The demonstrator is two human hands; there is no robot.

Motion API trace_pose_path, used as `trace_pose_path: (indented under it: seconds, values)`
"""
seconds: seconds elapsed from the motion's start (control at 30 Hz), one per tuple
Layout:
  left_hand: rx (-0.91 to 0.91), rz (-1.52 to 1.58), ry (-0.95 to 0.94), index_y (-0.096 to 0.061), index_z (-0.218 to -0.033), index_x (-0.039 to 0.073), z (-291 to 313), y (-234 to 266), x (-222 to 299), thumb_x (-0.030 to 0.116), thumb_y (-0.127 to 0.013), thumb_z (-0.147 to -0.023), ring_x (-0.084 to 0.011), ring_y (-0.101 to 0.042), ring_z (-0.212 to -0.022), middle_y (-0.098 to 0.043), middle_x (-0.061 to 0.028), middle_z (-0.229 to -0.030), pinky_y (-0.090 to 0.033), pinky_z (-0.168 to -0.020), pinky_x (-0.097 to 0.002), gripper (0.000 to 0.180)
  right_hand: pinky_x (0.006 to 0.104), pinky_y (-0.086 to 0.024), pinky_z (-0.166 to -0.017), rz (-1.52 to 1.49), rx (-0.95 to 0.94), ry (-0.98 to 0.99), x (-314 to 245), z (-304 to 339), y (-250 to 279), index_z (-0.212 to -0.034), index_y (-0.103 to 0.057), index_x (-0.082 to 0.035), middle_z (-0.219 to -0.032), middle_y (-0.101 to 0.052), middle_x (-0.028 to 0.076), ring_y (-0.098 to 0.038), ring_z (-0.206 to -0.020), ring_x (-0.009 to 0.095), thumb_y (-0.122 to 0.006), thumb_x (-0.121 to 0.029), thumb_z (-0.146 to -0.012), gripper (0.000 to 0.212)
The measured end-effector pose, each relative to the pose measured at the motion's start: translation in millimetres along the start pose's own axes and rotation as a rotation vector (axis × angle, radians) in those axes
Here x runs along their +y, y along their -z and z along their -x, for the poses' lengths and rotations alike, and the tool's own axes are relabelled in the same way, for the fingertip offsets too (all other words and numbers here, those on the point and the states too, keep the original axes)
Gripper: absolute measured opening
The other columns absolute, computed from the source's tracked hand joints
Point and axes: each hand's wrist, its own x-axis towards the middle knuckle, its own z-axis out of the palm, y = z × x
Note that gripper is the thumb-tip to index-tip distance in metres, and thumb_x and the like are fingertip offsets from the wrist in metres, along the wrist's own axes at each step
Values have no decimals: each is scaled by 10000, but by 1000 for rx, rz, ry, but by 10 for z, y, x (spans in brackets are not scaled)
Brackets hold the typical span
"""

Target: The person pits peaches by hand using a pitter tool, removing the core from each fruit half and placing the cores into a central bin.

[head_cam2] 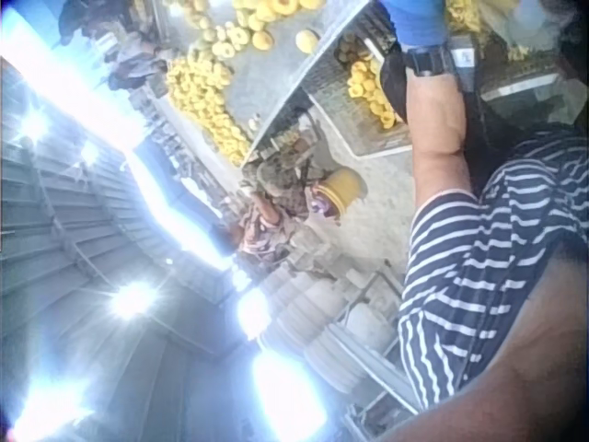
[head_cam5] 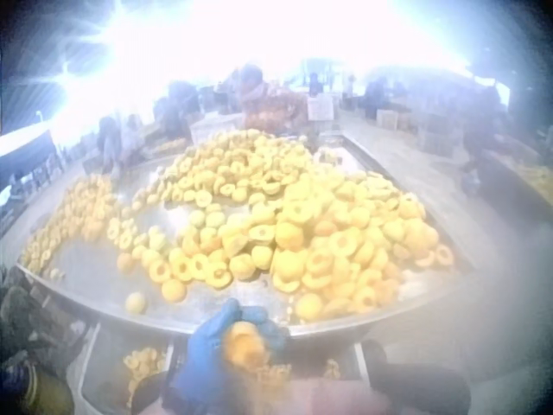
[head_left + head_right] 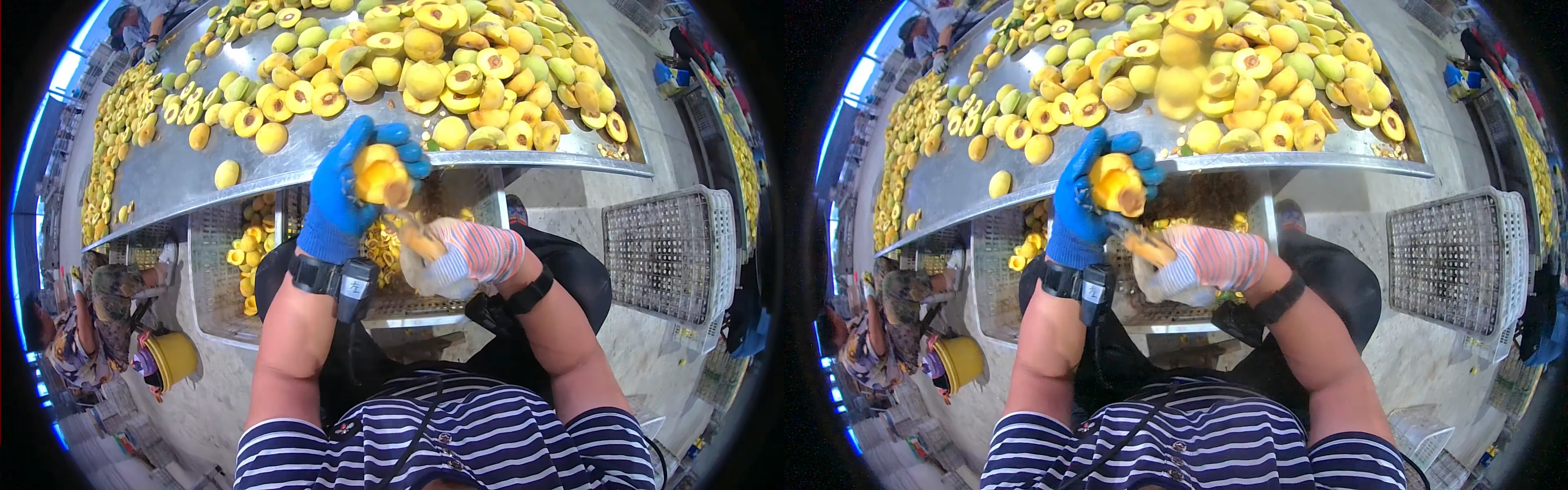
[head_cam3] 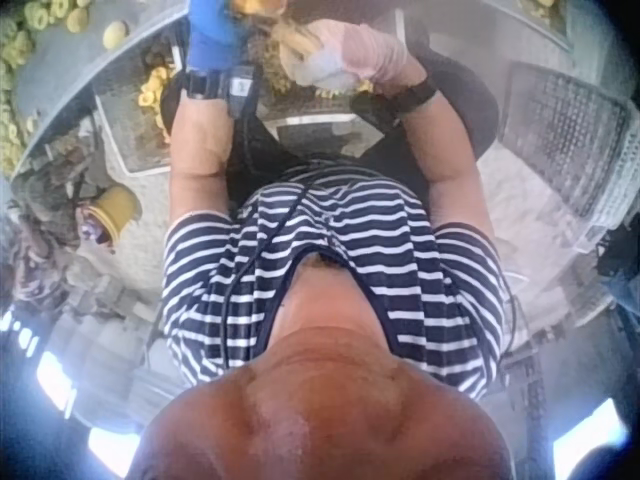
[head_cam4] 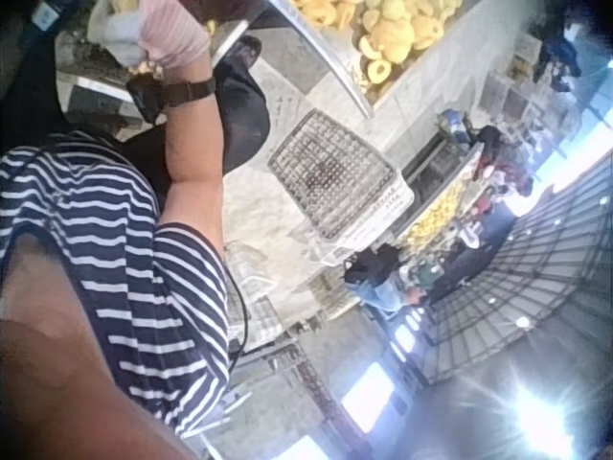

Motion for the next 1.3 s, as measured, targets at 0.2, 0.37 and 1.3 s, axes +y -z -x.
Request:
trace_pose_path:
  seconds: [0.2, 0.37, 1.3]
  values:
    - [156, -262, -345, -597, -1072, -12, 656, 301, 569, 356, -459, -992, -269, -648, -867, -643, -150, -940, -564, -801, -412, 401, 423, -498, -641, 957, 132, -117, 290, 83, 191, -931, -652, -30, -772, -658, 185, -643, -732, 373, -686, -326, -747, 350]
    - [780, -1296, -333, -531, -1240, -53, 1034, 887, 1051, 223, -587, -948, -206, -580, -1057, -611, -145, -1140, -464, -919, -335, 406, 395, -511, -601, 931, 266, -33, 55, 294, 76, -911, -636, -2, -704, -655, 178, -667, -661, 312, -663, -290, -773, 321]
    - [-40, -251, -275, -409, -1376, -13, 21, 57, -119, 502, -370, -985, -323, -544, -1169, -524, -173, -1324, -503, -924, -456, 648, 455, -485, -696, 684, 763, 350, -60, -218, -138, -969, -562, 13, -826, -621, 272, -599, -817, 455, -678, -282, -825, 348]
